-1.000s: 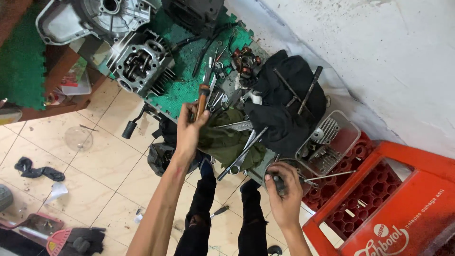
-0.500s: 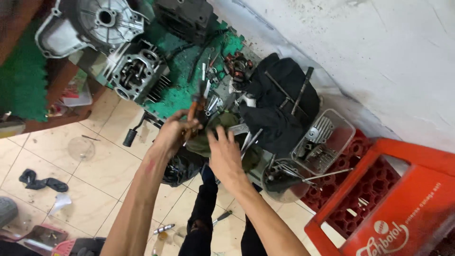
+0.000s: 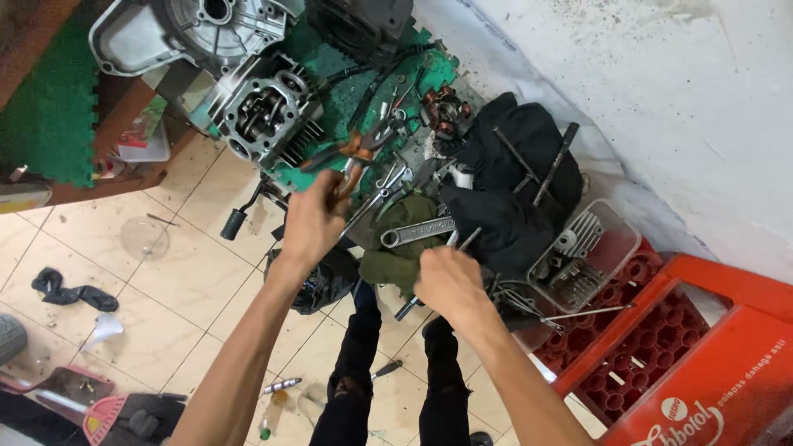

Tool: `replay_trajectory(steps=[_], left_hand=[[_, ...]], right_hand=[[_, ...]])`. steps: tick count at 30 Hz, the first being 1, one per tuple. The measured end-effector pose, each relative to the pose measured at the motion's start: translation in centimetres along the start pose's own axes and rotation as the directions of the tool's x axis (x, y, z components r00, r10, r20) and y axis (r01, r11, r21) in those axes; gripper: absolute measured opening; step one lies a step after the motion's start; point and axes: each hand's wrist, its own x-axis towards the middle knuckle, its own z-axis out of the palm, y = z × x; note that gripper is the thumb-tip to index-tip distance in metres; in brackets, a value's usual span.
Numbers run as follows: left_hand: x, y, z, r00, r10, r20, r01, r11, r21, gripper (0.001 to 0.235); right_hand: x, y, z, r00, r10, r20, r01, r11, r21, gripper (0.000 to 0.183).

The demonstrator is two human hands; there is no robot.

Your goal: The person works at a cluttered workbench on a disassembled motorcycle engine. They handle the engine crankcase cover, pick up and set down wrenches and a socket set, move engine parts around the bench, and wipe parts with a cloth.

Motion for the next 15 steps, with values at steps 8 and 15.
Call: replay_trajectory(steps=[8, 15], left_hand=[[0.3, -4.6, 4.7, 0.967, 0.223, -0.124, -0.207, 0.97, 0.128, 0.036], [-3.2, -2.9, 4.6, 0.882, 0.457, -0.114, -0.384, 0.837, 0.389, 0.035]], right_hand=[[2.9, -4.9, -3.9, 0.998, -0.046, 0.044, 0.045, 0.999, 0.026, 0.067], [2.4, -2.4, -1.2, 0.974, -0.204, -0.1, 0.208, 0.978, 0.033, 0.058]])
